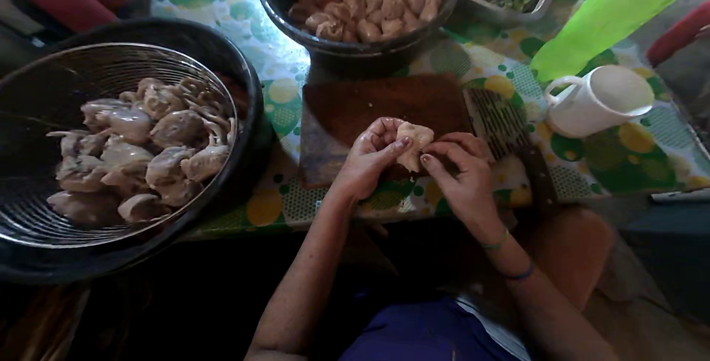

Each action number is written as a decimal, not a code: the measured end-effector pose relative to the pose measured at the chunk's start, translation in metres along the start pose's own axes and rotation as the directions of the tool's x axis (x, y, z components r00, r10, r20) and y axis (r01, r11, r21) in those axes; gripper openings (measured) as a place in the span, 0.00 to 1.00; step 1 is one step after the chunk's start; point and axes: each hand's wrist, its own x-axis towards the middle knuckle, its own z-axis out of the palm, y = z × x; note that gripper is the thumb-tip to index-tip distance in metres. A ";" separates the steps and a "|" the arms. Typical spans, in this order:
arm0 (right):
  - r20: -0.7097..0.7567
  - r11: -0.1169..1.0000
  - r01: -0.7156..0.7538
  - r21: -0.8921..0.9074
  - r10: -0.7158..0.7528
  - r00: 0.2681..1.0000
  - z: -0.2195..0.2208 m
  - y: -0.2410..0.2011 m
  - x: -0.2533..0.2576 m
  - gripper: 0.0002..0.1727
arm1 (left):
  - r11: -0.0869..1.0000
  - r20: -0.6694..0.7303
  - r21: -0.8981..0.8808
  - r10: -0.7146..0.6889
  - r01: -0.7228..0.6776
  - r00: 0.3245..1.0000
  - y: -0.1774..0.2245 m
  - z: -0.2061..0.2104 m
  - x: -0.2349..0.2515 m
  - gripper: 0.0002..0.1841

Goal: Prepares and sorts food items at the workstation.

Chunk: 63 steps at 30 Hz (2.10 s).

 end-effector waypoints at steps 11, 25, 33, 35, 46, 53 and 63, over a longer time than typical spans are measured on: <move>-0.120 0.999 0.046 0.007 -0.045 0.992 0.009 0.002 0.001 0.04 | 0.999 -0.002 0.030 0.011 -0.011 1.000 0.000 0.002 0.000 0.13; -0.083 0.999 -0.017 0.033 0.020 0.996 0.010 -0.002 0.003 0.07 | 0.999 -0.082 0.045 0.027 -0.023 0.996 -0.001 0.004 -0.002 0.14; -0.112 0.998 0.058 0.001 -0.057 0.992 0.014 -0.002 0.004 0.06 | 0.997 -0.112 0.074 -0.010 0.019 0.994 0.002 0.007 0.000 0.14; -0.106 0.998 0.058 -0.018 -0.060 0.993 0.017 -0.003 0.004 0.05 | 0.994 -0.093 0.106 -0.001 0.011 0.996 0.001 0.004 -0.002 0.14; -0.141 0.998 0.069 -0.017 -0.070 0.987 0.005 0.004 0.002 0.07 | 0.998 -0.093 0.050 0.028 -0.024 0.995 -0.001 0.004 -0.002 0.13; -0.166 0.988 0.131 -0.080 -0.143 0.976 0.014 0.003 0.000 0.08 | 1.000 -0.092 -0.007 0.025 -0.026 0.995 -0.002 0.002 -0.002 0.14; -0.192 0.985 0.133 -0.109 -0.152 0.969 0.020 0.002 0.000 0.06 | 0.999 -0.064 -0.002 0.034 -0.034 0.997 -0.002 0.002 -0.003 0.13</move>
